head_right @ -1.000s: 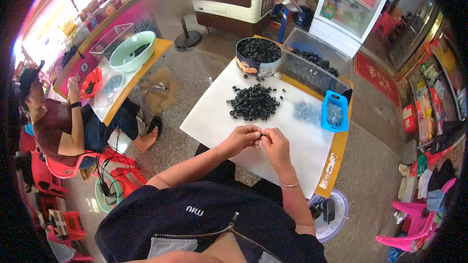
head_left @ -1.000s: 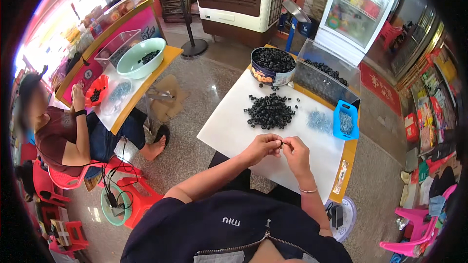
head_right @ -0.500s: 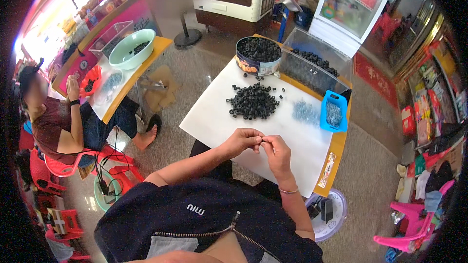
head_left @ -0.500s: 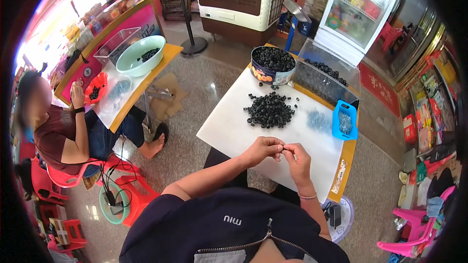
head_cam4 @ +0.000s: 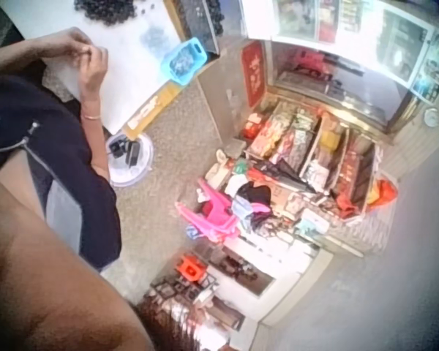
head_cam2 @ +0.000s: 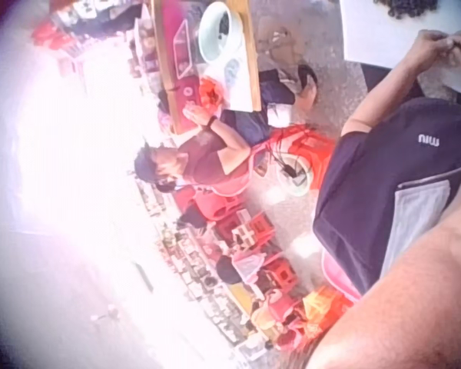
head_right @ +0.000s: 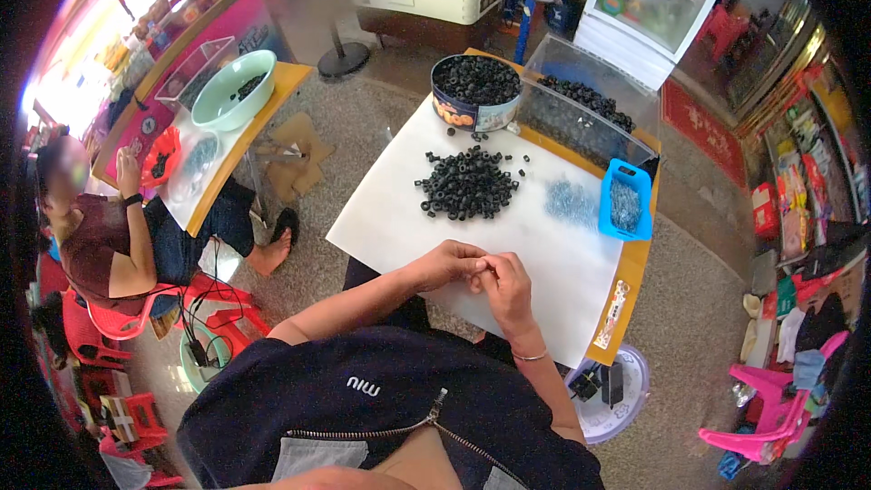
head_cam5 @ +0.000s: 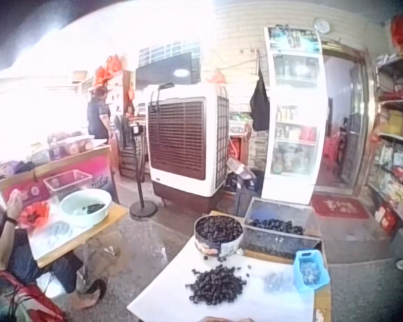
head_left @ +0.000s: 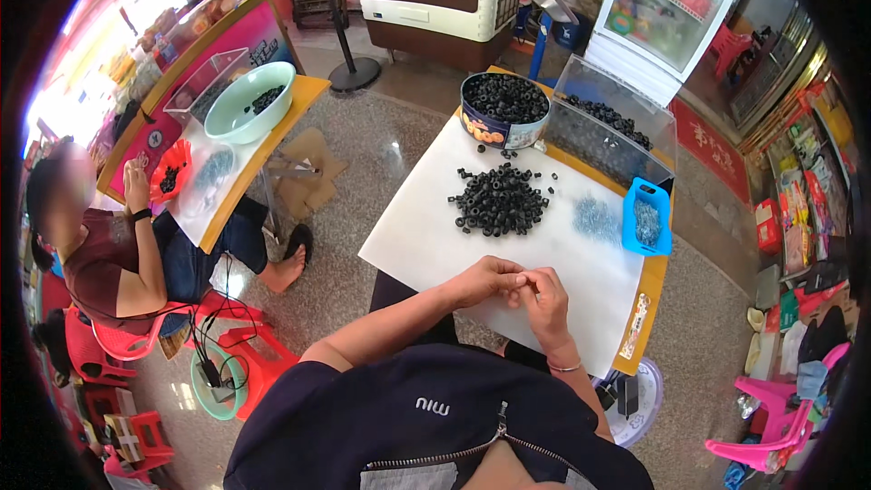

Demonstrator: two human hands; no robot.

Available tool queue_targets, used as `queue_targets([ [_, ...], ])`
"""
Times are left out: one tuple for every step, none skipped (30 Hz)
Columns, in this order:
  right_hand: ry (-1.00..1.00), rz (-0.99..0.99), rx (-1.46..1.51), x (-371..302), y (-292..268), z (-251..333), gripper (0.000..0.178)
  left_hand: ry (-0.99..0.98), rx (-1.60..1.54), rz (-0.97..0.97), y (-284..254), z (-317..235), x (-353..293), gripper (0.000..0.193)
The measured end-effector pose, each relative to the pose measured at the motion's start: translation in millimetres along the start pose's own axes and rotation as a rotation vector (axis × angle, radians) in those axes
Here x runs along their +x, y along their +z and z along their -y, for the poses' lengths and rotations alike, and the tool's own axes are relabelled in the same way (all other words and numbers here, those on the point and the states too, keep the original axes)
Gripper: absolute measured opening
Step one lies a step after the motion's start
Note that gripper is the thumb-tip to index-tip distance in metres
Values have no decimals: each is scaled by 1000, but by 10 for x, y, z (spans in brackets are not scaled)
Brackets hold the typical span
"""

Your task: Manually assembling small black plastic components by inserting blue pins into them.

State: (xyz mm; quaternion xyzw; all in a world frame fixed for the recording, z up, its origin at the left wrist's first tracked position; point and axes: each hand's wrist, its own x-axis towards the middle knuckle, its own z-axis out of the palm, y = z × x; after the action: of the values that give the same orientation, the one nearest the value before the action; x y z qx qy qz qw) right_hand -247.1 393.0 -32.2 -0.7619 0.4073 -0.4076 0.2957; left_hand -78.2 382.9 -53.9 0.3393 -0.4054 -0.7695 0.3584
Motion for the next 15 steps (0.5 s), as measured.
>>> queue_targets([
  [20, 11, 11, -3, -14, 5, 13, -15, 6, -2, 21, -27, -4, 30],
  [40, 22, 22, -4, -21, 1, 14, -30, 12, -5, 24, -43, 1, 31],
  [38, 0, 23, -26, -27, -7, 15, -33, -16, -18, 28, -16, 13, 31],
  [37, -22, 23, -11, -25, -16, 16, -36, -44, -32, 19, -3, 35, 31],
  [37, -44, 24, 14, -22, -26, 17, -41, -72, -46, 7, 3, 63, 31],
  [71, -42, 57, 28, -56, 12, 16, -41, -88, -83, 74, -65, 62, 31],
  [56, -63, 36, 39, -50, -4, 16, -52, -113, -91, 117, -85, 47, 29],
  [41, -83, 15, 57, -40, -28, 15, -36, -141, -102, 138, -73, 66, 29],
  [25, -102, -3, 63, -24, -43, 15, -21, -168, -117, 153, -59, 78, 29],
  [42, -107, 51, 72, -8, -33, 15, -17, -184, -118, 157, -60, 88, 29],
  [60, -113, 106, 80, 13, -4, 15, -4, -238, -87, 130, -29, 105, 29],
  [67, -120, 164, 102, 28, 2, 15, -6, -274, -90, 128, -45, 101, 27],
  [81, -112, 203, 101, 39, -13, 15, -7, -310, -95, 136, -58, 91, 25],
  [95, -105, 242, 91, 50, -28, 15, -7, -346, -90, 137, -36, 90, 25],
  [104, -96, 279, 96, 57, -31, 16, -2, -382, -86, 135, -21, 90, 26],
])
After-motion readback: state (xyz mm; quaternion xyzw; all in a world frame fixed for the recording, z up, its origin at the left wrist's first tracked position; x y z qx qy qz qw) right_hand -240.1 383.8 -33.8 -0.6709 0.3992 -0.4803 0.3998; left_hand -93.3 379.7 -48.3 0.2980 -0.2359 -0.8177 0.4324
